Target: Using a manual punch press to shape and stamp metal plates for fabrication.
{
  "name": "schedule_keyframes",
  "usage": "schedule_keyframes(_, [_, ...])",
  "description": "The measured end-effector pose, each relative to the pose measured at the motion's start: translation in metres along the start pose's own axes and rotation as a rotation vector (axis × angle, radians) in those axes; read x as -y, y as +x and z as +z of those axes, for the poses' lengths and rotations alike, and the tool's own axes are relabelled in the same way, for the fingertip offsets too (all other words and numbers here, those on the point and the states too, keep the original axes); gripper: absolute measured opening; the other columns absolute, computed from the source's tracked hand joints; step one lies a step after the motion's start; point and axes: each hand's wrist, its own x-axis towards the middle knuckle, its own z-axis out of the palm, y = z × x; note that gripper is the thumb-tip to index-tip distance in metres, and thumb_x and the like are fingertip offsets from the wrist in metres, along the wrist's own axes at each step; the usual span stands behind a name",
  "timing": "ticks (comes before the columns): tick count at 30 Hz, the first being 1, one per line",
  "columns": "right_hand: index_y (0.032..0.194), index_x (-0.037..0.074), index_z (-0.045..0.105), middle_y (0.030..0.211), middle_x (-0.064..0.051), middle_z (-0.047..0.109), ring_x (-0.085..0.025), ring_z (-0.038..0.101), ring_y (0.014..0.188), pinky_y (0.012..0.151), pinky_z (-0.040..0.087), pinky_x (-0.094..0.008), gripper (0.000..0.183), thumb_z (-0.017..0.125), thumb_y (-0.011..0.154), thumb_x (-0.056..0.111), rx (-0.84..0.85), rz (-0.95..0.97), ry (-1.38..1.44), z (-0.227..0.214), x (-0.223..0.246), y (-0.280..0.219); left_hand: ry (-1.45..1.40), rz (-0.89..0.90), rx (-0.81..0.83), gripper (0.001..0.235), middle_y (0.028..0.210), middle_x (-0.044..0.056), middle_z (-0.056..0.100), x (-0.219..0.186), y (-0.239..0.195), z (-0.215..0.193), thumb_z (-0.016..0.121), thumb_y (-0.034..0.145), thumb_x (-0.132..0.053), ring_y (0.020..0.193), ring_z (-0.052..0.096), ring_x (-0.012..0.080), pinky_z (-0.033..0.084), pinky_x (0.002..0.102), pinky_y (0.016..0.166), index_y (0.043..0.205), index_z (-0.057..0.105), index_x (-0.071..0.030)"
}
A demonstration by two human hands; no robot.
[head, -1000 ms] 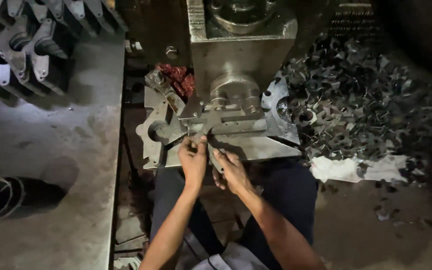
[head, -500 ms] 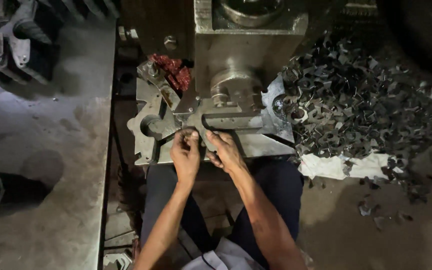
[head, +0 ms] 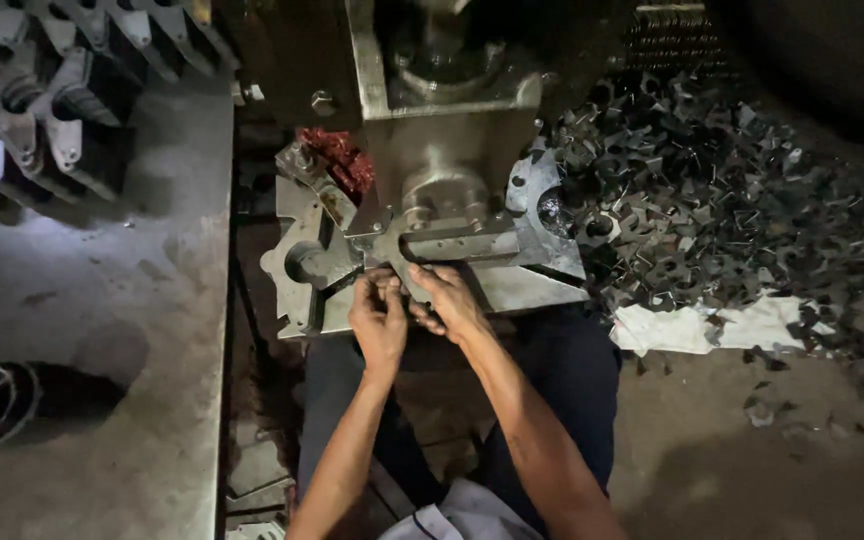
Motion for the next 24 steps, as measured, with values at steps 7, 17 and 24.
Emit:
schedule_keyframes(7, [0.109,0.007,0.063,0.071,-0.009,0.071,-0.017,0.063,0.049,0.034,0.039,-0.027,0.059,0.045,0.097,0.062,0.177,-0.056,0.253,-0.017,0.017,-0.020,0.230,0.323,-0.049,0.035,0.116,0.015,0.068,-0.017,0.003,0.001,0.066,0.099,-0.001,0.103,0.069,0.0226,0.055,0.035,0.091,0.133,0.058,0.002])
schedule_keyframes(17, [0.117,0.001,0.065,0.091,-0.011,0.074,-0.018,0.071,0.076,0.053,0.058,-0.031,0.042,0.050,0.107,0.039,-0.120,-0.374,-0.035,-0.042,0.001,-0.021,0.713,0.409,0.397,0.049,0.120,0.021,0.060,-0.058,0.054,-0.001,0.072,0.072,0.001,0.099,0.064,0.0457,0.052,0.051,0.080,0.119,0.060,-0.008])
schedule_keyframes(24, [0.124,0.007,0.063,0.113,-0.009,0.073,-0.024,0.073,0.101,0.068,0.064,-0.036,0.031,0.056,0.104,0.029,0.246,-0.475,0.416,-0.054,-0.010,-0.027,-0.222,-0.065,0.335,0.006,0.080,0.001,0.059,0.005,0.045,-0.010,0.067,0.104,-0.004,0.070,0.052,0.0113,0.041,0.027,0.062,0.099,0.063,-0.003])
